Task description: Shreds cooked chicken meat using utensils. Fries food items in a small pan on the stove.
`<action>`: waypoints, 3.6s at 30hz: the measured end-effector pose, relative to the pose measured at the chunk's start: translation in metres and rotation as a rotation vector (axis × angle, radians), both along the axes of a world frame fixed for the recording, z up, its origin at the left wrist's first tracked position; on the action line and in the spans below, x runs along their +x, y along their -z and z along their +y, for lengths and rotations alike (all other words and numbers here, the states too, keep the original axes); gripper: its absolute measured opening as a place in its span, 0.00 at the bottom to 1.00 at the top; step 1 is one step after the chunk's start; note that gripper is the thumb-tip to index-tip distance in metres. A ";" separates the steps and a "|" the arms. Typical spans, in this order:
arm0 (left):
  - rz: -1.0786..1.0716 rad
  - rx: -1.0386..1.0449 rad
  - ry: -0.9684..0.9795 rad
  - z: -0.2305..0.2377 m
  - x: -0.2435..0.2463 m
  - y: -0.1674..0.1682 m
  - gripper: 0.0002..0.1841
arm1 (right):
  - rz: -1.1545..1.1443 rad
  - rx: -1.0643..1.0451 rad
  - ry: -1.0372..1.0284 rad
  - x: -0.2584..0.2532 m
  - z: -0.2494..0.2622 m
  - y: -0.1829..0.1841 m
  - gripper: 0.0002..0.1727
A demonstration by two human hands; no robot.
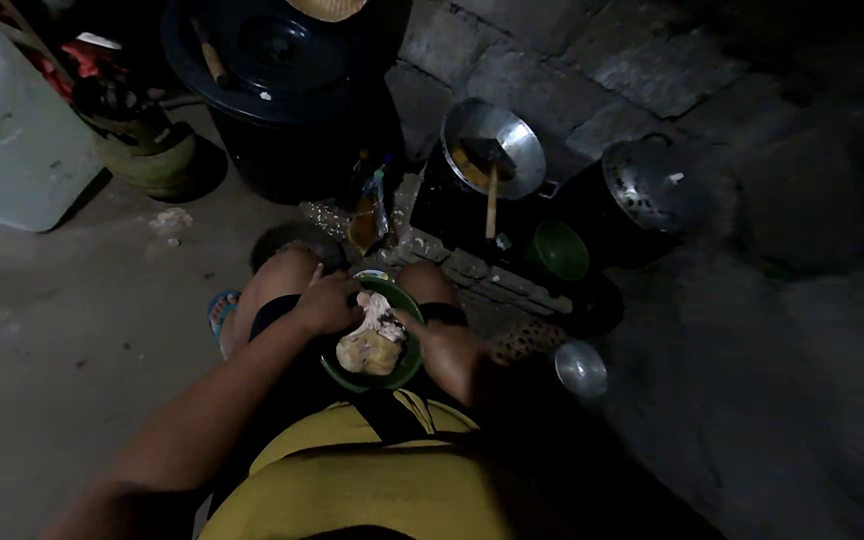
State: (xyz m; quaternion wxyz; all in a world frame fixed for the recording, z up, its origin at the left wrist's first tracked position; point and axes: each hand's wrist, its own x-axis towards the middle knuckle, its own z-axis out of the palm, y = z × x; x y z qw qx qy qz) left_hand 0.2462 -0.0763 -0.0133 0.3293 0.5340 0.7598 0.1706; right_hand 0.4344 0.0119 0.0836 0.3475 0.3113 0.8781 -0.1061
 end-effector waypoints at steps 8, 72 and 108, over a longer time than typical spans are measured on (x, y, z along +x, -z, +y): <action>-0.040 0.026 0.010 0.000 -0.004 -0.004 0.19 | 0.159 -0.029 -0.036 0.032 0.022 -0.018 0.31; -0.048 0.068 -0.003 0.001 -0.002 -0.001 0.18 | 0.066 0.013 -0.050 0.006 0.017 -0.018 0.34; -0.004 0.054 0.005 0.001 0.003 0.006 0.20 | 0.130 0.070 -0.036 -0.006 0.019 -0.002 0.34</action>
